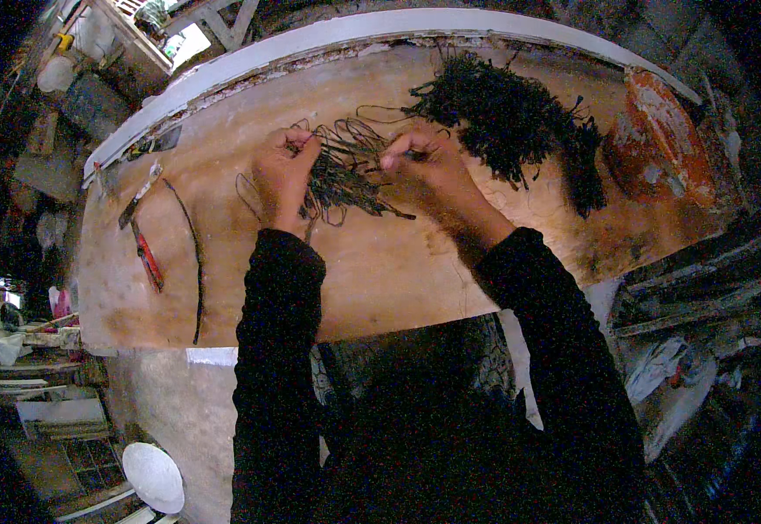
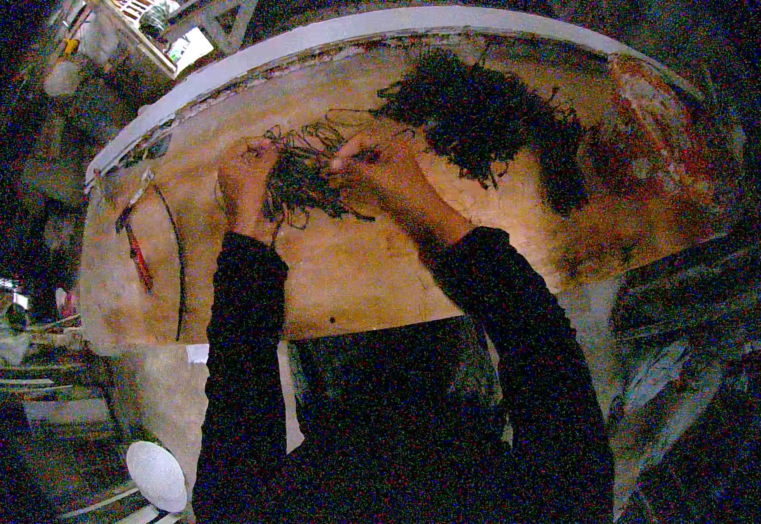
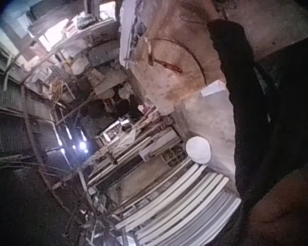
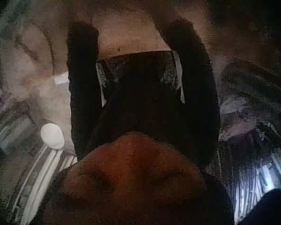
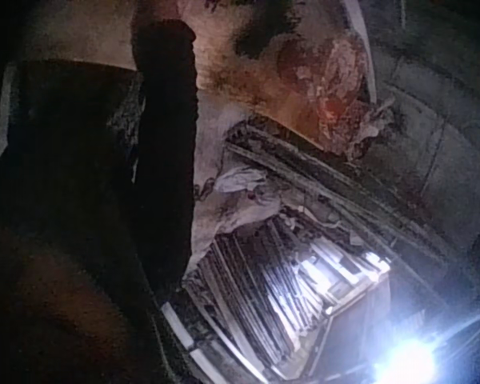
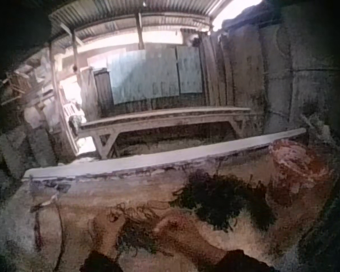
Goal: The person ties black plastic strips into knots by hand at a wooden workbench. They repeatedly pick up strips, form loops, and tighten them into knots, placing the finished items on the table.
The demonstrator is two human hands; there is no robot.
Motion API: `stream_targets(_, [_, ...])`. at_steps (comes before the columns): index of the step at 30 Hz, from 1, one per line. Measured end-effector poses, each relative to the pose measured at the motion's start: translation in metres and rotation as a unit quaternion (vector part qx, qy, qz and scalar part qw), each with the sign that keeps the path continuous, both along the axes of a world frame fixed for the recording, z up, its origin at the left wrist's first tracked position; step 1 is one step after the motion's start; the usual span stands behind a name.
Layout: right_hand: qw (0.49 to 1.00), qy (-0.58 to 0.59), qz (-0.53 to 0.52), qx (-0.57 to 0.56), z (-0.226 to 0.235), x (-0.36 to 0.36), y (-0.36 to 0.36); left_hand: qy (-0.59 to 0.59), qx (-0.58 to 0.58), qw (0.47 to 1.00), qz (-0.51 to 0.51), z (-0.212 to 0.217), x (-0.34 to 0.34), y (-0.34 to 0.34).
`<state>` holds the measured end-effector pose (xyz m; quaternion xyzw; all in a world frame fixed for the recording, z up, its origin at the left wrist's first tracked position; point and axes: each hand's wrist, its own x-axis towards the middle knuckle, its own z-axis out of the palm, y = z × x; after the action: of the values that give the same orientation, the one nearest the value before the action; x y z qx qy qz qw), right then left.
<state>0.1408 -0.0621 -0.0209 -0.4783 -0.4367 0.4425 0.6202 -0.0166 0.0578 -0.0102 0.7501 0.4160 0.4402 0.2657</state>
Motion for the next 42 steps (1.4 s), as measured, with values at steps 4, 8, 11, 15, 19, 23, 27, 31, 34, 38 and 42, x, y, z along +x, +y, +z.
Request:
stream_targets(4, [0.985, 0.029, 0.149, 0.085, 0.011, -0.011, -0.003, -0.019, -0.016, 1.0, 0.015, 0.007, 0.004, 0.001])
stream_targets(8, [0.981, 0.083, 0.162, 0.062, 0.02, -0.013, -0.007, -0.109, -0.078, 0.99, -0.047, -0.009, 0.003, 0.013])
stream_targets(11, [0.986, 0.053, 0.147, 0.052, 0.007, -0.002, -0.006, -0.022, -0.029, 0.998, -0.043, 0.0, 0.007, 0.0])
stream_targets(15, [0.996, 0.007, 0.066, 0.062, -0.002, 0.005, 0.002, -0.157, -0.134, 0.962, -0.178, 0.001, 0.01, -0.01])
stream_targets(19, [0.993, 0.061, -0.076, 0.067, 0.013, -0.004, 0.002, -0.073, -0.055, 0.963, -0.253, 0.001, 0.014, -0.022])
stream_targets(23, [0.953, -0.141, -0.248, 0.102, -0.013, 0.031, 0.014, 0.041, -0.065, 0.914, -0.398, 0.004, 0.024, -0.053])
stream_targets(27, [0.921, -0.228, -0.302, 0.096, -0.005, 0.035, 0.015, -0.03, -0.189, 0.885, -0.424, 0.0, 0.028, -0.067])
stream_targets(31, [0.84, -0.384, -0.36, 0.132, 0.002, 0.031, 0.014, -0.055, -0.17, 0.932, -0.317, 0.001, 0.023, -0.052])
stream_targets(34, [0.889, -0.277, -0.344, 0.121, -0.014, 0.04, 0.017, -0.055, -0.083, 0.974, -0.204, 0.003, 0.025, -0.037])
stream_targets(38, [0.957, -0.229, -0.105, 0.141, -0.006, 0.02, 0.013, -0.068, -0.026, 0.997, -0.04, -0.009, 0.007, -0.002])
stream_targets(42, [0.987, -0.07, 0.134, 0.059, 0.011, -0.017, -0.01, -0.069, -0.051, 0.996, -0.013, -0.002, 0.007, -0.003])
